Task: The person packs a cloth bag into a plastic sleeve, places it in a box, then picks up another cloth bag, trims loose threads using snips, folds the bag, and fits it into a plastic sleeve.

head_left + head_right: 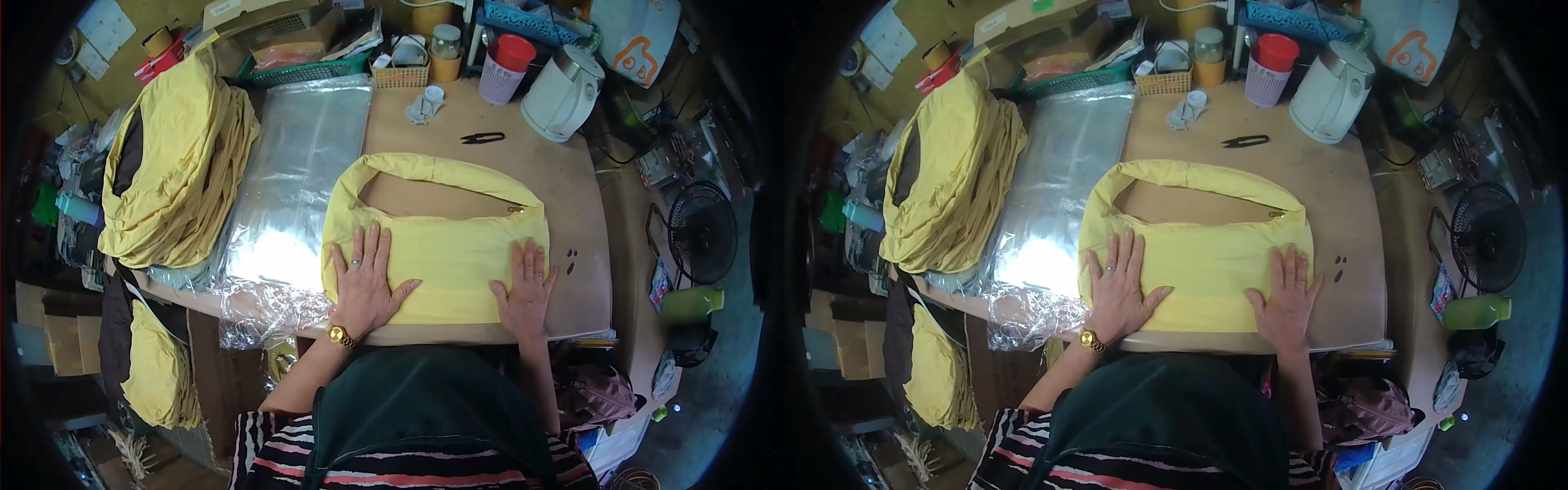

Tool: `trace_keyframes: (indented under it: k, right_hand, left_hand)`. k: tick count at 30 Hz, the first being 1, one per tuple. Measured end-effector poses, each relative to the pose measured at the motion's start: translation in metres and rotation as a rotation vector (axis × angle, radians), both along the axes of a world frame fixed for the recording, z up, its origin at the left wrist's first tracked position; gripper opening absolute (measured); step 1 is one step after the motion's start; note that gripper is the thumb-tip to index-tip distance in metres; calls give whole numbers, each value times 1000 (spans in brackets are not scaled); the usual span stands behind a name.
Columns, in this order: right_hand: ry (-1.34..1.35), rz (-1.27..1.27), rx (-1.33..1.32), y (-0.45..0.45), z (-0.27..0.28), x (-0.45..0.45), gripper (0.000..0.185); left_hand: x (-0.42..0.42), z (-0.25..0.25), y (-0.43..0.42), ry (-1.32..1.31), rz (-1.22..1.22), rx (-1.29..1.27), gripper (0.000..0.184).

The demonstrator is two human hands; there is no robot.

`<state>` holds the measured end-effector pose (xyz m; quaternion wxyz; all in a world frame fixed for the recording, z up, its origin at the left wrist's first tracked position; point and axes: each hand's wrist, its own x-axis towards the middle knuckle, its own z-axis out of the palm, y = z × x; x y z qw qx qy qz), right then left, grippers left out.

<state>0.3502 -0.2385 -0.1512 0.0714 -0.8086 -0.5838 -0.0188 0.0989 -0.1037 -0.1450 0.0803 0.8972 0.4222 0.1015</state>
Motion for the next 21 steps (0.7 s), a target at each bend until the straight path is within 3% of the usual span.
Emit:
trace_keyframes:
  k: [6,9,11,13,15,18,21]
  right_hand:
    - [-47,-114,-77,1,-4,3,87]
    - [-124,-97,-37,9,16,5,72]
    - [58,67,-79,31,55,6,47]
    - [276,212,323,77,67,-19,28]
    - [411,351,285,120,53,-37,29]
    - [328,399,280,161,18,-57,21]
    - [520,395,180,174,3,-65,13]
  left_hand:
    - [2,3,1,36,66,-46,97]
    - [6,13,-1,166,103,-93,93]
    - [15,13,-1,99,-7,-56,91]
    - [20,9,-4,25,-114,-26,88]
    - [22,-1,-5,21,-97,-78,84]
    - [21,-3,-4,10,-103,-87,84]
    - [20,-2,-4,-13,-100,-88,84]
